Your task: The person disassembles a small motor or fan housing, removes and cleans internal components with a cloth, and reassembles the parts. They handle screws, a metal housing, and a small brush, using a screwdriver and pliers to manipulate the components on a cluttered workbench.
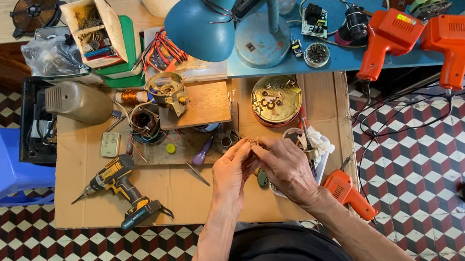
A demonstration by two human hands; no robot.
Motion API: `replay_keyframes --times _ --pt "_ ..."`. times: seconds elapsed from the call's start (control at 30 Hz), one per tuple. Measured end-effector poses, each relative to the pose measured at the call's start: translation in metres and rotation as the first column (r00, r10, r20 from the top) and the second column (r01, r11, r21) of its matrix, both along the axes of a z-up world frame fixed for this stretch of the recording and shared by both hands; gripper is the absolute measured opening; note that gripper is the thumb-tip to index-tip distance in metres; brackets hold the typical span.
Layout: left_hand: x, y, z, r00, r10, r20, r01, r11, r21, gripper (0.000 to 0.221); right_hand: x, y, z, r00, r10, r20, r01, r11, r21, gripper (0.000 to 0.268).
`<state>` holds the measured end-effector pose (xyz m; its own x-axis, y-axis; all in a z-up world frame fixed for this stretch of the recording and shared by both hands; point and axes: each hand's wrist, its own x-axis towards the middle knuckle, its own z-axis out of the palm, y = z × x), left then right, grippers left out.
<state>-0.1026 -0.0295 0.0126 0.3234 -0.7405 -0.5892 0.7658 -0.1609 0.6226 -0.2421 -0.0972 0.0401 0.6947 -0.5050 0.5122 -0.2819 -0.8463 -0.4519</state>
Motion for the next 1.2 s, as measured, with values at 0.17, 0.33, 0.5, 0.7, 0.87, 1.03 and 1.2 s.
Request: replay_keyframes --times 0.17,0.33,0.5,0.7,0.87,1.03,1.2 --pt "0.019 -0.010 -0.006 0.998 0.046 0.037 -0.046 0.999 -0.015 0.035 0.006 -0.030 -0.038 0.959 -0.284 -0.021 0.282 0.940 0.194 0.032" --pt "0.039 -0.012 -0.012 0.998 0.007 0.070 -0.009 1.000 0.029 0.035 0.025 -0.096 -0.062 0.884 -0.436 -0.169 0.459 0.735 0.499 0.022" --pt "0.060 -0.033 -0.022 1.000 -0.002 0.011 0.002 1.000 -0.009 0.035 0.057 -0.086 -0.041 0.906 -0.373 -0.199 0.359 0.431 0.828 0.025" --pt "0.076 -0.050 -0.033 1.000 -0.021 -0.022 0.020 1.000 -0.020 0.035 0.064 -0.100 -0.052 0.786 -0.405 -0.466 0.603 0.337 0.723 0.030" --pt "0.082 -0.049 -0.038 1.000 0.000 -0.029 -0.001 1.000 -0.028 0.038 0.039 -0.146 -0.103 0.680 -0.510 -0.526 0.732 0.516 0.446 0.030" --pt "0.089 -0.044 -0.035 1.000 -0.017 -0.026 0.018 0.999 0.029 0.039 0.035 -0.169 -0.143 0.767 -0.412 -0.491 0.572 0.787 0.233 0.026" --pt "0.097 -0.043 -0.031 1.000 -0.018 -0.004 0.019 0.998 0.061 0.040 0.040 -0.182 -0.160 0.744 -0.356 -0.566 0.563 0.790 0.242 0.030"
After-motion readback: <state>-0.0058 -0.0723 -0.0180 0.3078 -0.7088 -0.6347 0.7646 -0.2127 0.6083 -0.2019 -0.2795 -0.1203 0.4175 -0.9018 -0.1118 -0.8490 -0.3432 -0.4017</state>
